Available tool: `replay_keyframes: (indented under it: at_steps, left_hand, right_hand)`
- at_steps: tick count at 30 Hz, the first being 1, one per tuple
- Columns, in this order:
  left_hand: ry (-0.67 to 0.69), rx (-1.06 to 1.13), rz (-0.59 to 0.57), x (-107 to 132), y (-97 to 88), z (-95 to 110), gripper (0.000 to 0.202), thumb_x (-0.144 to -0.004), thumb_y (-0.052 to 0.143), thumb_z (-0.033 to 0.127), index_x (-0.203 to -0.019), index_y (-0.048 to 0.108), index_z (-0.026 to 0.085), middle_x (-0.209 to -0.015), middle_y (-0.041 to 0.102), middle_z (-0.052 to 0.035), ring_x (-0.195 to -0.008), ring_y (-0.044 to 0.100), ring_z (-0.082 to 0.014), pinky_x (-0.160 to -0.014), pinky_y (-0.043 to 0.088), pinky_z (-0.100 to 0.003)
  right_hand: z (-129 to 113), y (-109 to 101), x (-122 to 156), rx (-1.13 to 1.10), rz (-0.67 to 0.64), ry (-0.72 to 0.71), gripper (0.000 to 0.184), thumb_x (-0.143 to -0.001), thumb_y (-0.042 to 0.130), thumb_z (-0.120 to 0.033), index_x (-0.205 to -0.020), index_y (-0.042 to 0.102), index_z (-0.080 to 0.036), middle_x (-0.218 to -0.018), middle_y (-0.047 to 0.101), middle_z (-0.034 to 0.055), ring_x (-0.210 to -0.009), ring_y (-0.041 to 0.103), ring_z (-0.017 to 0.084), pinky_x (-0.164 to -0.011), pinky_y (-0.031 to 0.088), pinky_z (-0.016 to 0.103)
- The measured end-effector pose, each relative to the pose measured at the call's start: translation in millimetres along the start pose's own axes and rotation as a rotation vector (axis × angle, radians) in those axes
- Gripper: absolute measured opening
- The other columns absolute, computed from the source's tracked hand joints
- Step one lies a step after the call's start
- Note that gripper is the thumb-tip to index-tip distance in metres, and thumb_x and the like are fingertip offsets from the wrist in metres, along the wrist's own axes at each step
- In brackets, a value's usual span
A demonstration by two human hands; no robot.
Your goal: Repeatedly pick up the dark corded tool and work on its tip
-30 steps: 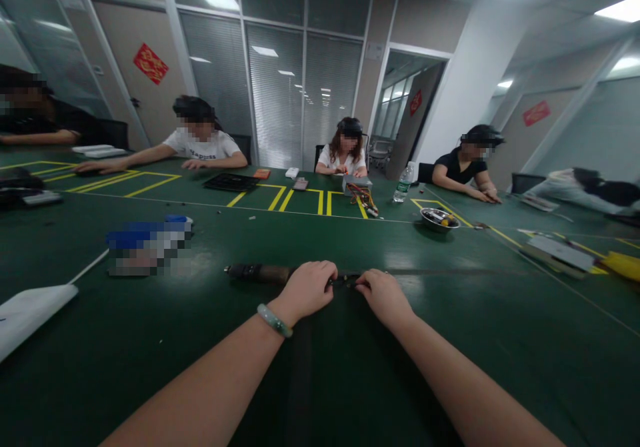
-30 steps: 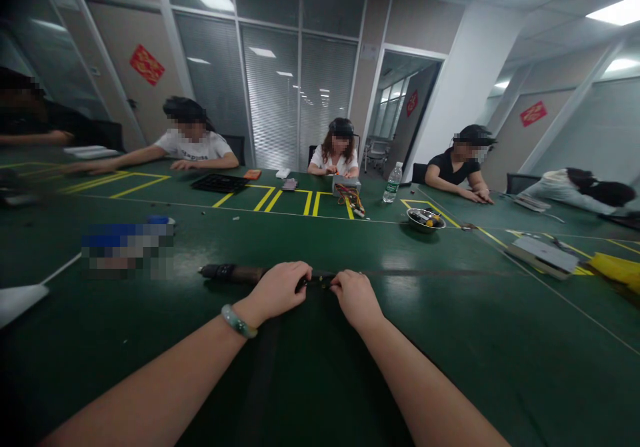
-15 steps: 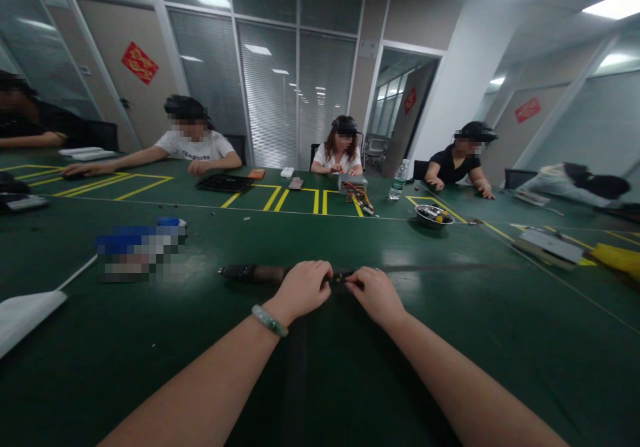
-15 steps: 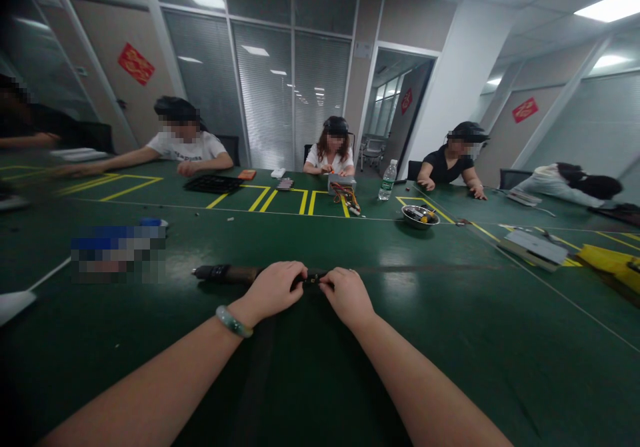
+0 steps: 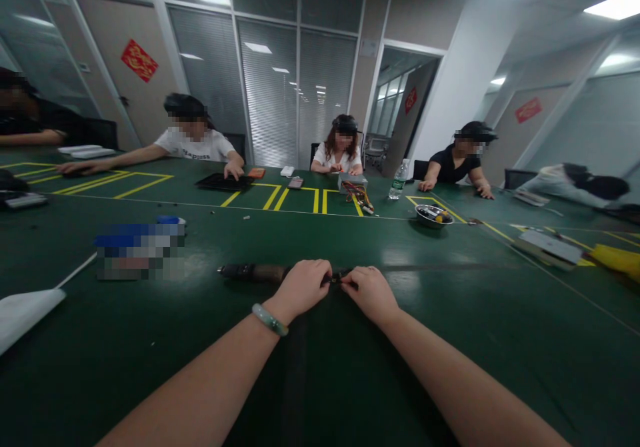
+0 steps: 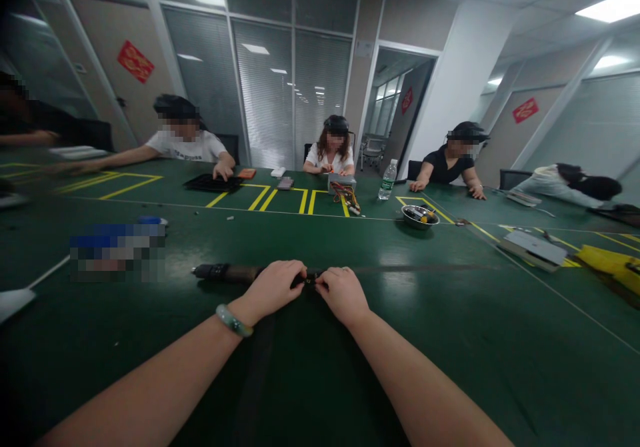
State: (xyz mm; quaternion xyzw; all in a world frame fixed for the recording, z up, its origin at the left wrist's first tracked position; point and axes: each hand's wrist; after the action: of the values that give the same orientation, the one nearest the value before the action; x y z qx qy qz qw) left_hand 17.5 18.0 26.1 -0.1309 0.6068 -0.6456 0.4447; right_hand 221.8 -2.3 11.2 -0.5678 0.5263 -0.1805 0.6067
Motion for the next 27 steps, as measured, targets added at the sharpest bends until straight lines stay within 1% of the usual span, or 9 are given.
replay_keyframes:
  at_steps: [6, 10, 16, 21, 27]
  left_hand:
    - [-0.002, 0.017, -0.006, 1, -1.7, -1, 0.009, -0.083, 0.057, 0.018, -0.091, 0.056, 0.021, -0.093, 0.062, -0.0009, -0.087, 0.058, -0.0182, -0.082, 0.042, -0.032]
    - [0.001, 0.024, -0.013, 0, -3.4, 0, 0.008, -0.084, 0.057, 0.019, -0.092, 0.057, 0.021, -0.092, 0.062, -0.0013, -0.088, 0.059, -0.0184, -0.083, 0.043, -0.032]
    - [-0.008, 0.024, -0.028, -1, -1.5, -1, 0.007, -0.084, 0.058, 0.021, -0.091, 0.058, 0.021, -0.092, 0.063, -0.0015, -0.088, 0.059, -0.0186, -0.082, 0.042, -0.032]
    - [-0.013, 0.009, -0.011, -1, -0.5, -1, 0.004, -0.084, 0.057, 0.021, -0.088, 0.058, 0.021, -0.088, 0.063, -0.0012, -0.084, 0.059, -0.0188, -0.078, 0.041, -0.031]
    - [-0.02, -0.005, -0.011, -1, -3.5, 3, 0.003, -0.083, 0.058, 0.019, -0.085, 0.057, 0.021, -0.086, 0.062, -0.0001, -0.081, 0.059, -0.0177, -0.077, 0.041, -0.03]
  right_hand:
    - [-1, -2, -1, -0.009, -0.004, 0.031, 0.003, -0.086, 0.068, -0.019, -0.086, 0.066, -0.021, -0.088, 0.066, -0.0014, -0.085, 0.059, 0.015, -0.081, 0.037, 0.031]
    - [-2, -4, -1, -0.046, 0.001, 0.013, 0.003, -0.086, 0.068, -0.019, -0.087, 0.067, -0.021, -0.091, 0.066, -0.0009, -0.087, 0.059, 0.015, -0.083, 0.037, 0.031]
    - [-4, 1, -2, -0.082, 0.021, 0.015, 0.002, -0.086, 0.068, -0.02, -0.087, 0.066, -0.021, -0.091, 0.066, -0.0009, -0.088, 0.059, 0.016, -0.086, 0.037, 0.031]
    - [-5, 6, -3, -0.018, 0.014, 0.031, 0.002, -0.089, 0.065, -0.021, -0.089, 0.066, -0.02, -0.092, 0.067, 0.0014, -0.088, 0.059, 0.017, -0.084, 0.036, 0.032]
    - [-8, 3, -6, 0.104, 0.005, -0.012, 0.002, -0.09, 0.064, -0.022, -0.09, 0.066, -0.021, -0.088, 0.065, 0.0013, -0.088, 0.058, 0.018, -0.082, 0.035, 0.032]
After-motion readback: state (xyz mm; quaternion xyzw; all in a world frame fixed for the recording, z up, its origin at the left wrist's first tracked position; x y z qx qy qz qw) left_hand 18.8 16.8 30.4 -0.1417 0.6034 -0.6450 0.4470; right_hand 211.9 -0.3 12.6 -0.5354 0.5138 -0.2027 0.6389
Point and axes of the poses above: each hand's wrist, its own x-axis away from the middle knuckle, its own y-axis out of the palm, z = x × y
